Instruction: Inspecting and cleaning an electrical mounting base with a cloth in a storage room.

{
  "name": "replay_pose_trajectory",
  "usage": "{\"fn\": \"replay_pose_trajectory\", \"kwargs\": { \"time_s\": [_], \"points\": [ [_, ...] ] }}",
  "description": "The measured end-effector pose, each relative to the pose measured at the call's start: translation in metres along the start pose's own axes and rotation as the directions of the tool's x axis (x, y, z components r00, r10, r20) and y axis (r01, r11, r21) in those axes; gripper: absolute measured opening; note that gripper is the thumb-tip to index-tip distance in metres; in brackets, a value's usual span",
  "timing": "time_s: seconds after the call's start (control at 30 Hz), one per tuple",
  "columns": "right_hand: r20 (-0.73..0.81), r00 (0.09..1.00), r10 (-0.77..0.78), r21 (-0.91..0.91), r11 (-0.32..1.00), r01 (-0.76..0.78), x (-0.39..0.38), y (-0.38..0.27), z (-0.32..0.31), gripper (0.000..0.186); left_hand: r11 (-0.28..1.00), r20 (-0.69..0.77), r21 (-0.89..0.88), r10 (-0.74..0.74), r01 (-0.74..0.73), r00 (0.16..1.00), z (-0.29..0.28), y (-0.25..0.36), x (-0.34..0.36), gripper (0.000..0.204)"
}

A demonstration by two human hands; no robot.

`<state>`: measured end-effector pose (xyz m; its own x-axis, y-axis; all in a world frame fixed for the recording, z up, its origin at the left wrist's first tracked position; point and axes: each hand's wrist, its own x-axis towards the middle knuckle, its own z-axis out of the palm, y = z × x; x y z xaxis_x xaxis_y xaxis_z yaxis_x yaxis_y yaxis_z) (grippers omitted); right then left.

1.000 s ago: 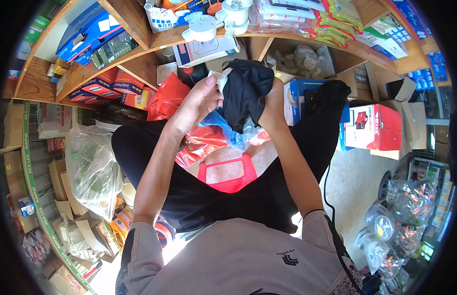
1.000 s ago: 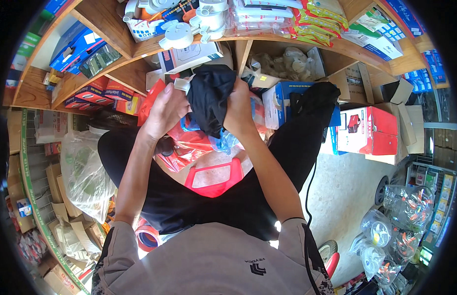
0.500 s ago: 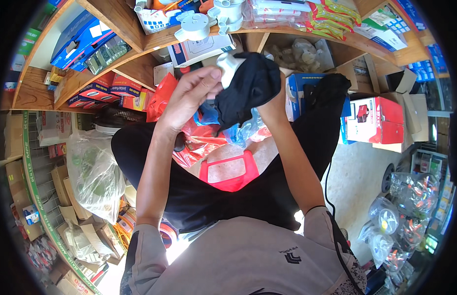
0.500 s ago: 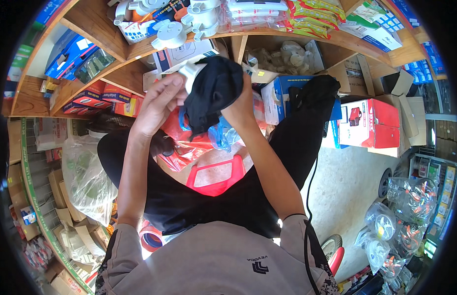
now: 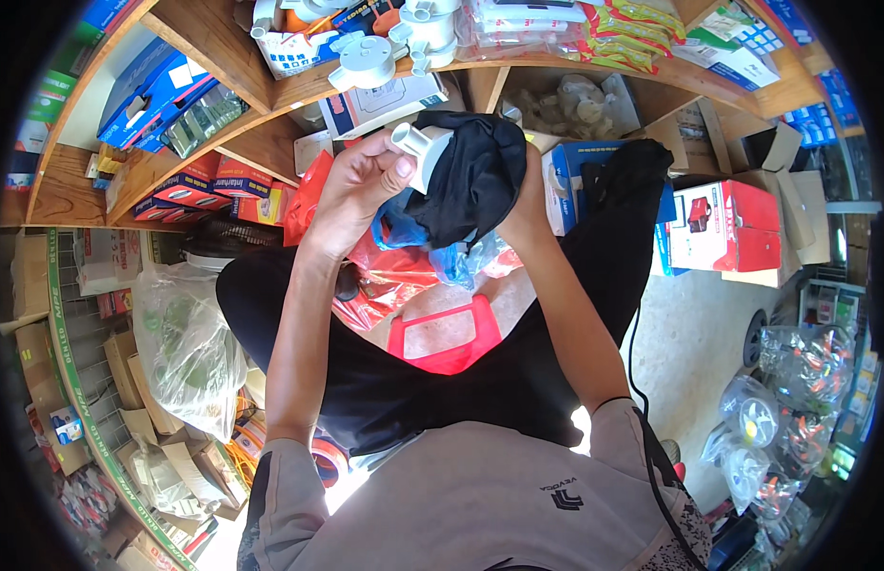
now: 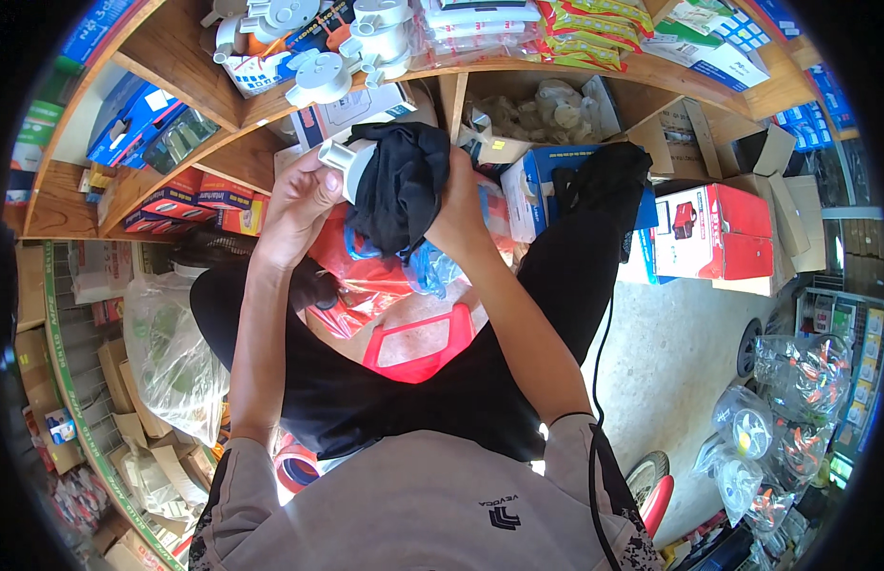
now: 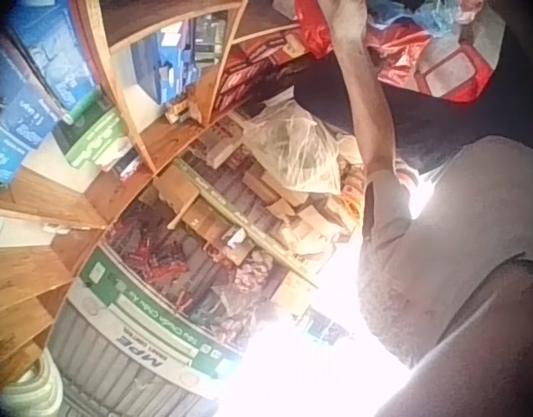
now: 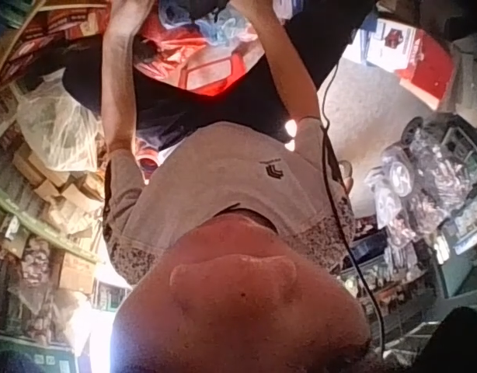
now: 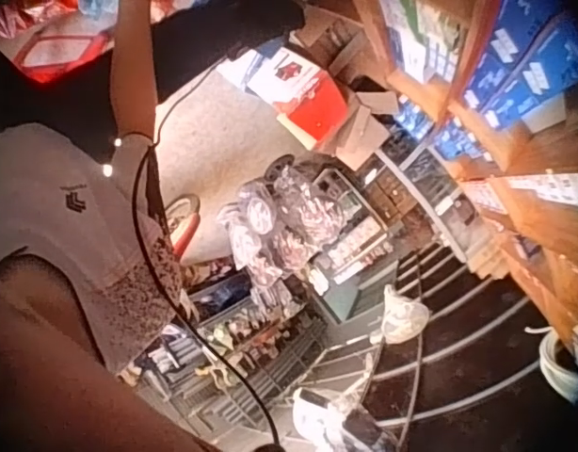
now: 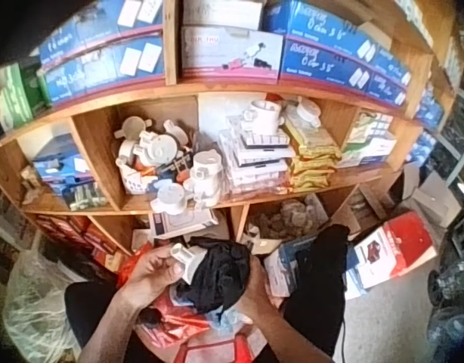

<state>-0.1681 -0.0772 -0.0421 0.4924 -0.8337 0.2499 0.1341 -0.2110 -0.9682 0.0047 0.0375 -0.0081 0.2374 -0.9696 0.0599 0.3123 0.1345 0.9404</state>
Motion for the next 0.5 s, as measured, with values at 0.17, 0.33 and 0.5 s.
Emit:
{"fn": "replay_pose_trajectory", "kwargs": {
  "time_s": [0.17,0.33,0.5],
  "points": [
    [0.359,0.797,-0.486,0.015,0.857,0.516,0.023,-0.048,0.01,0.049,0.968,-0.184,-0.225,0.069,-0.11,0.98,0.001,0.002,0.002,0.038],
    [0.288,0.957,0.007,0.109,0.993,-0.04,0.013,-0.039,0.011,0.039,0.972,-0.105,-0.195,0.115,-0.134,0.988,-0.015,-0.001,0.002,0.039],
    [0.259,0.964,0.054,0.258,0.958,-0.123,0.004,-0.016,0.004,0.05,0.95,-0.015,-0.286,0.125,-0.124,0.992,-0.008,0.001,-0.001,0.037]
  ]
}}
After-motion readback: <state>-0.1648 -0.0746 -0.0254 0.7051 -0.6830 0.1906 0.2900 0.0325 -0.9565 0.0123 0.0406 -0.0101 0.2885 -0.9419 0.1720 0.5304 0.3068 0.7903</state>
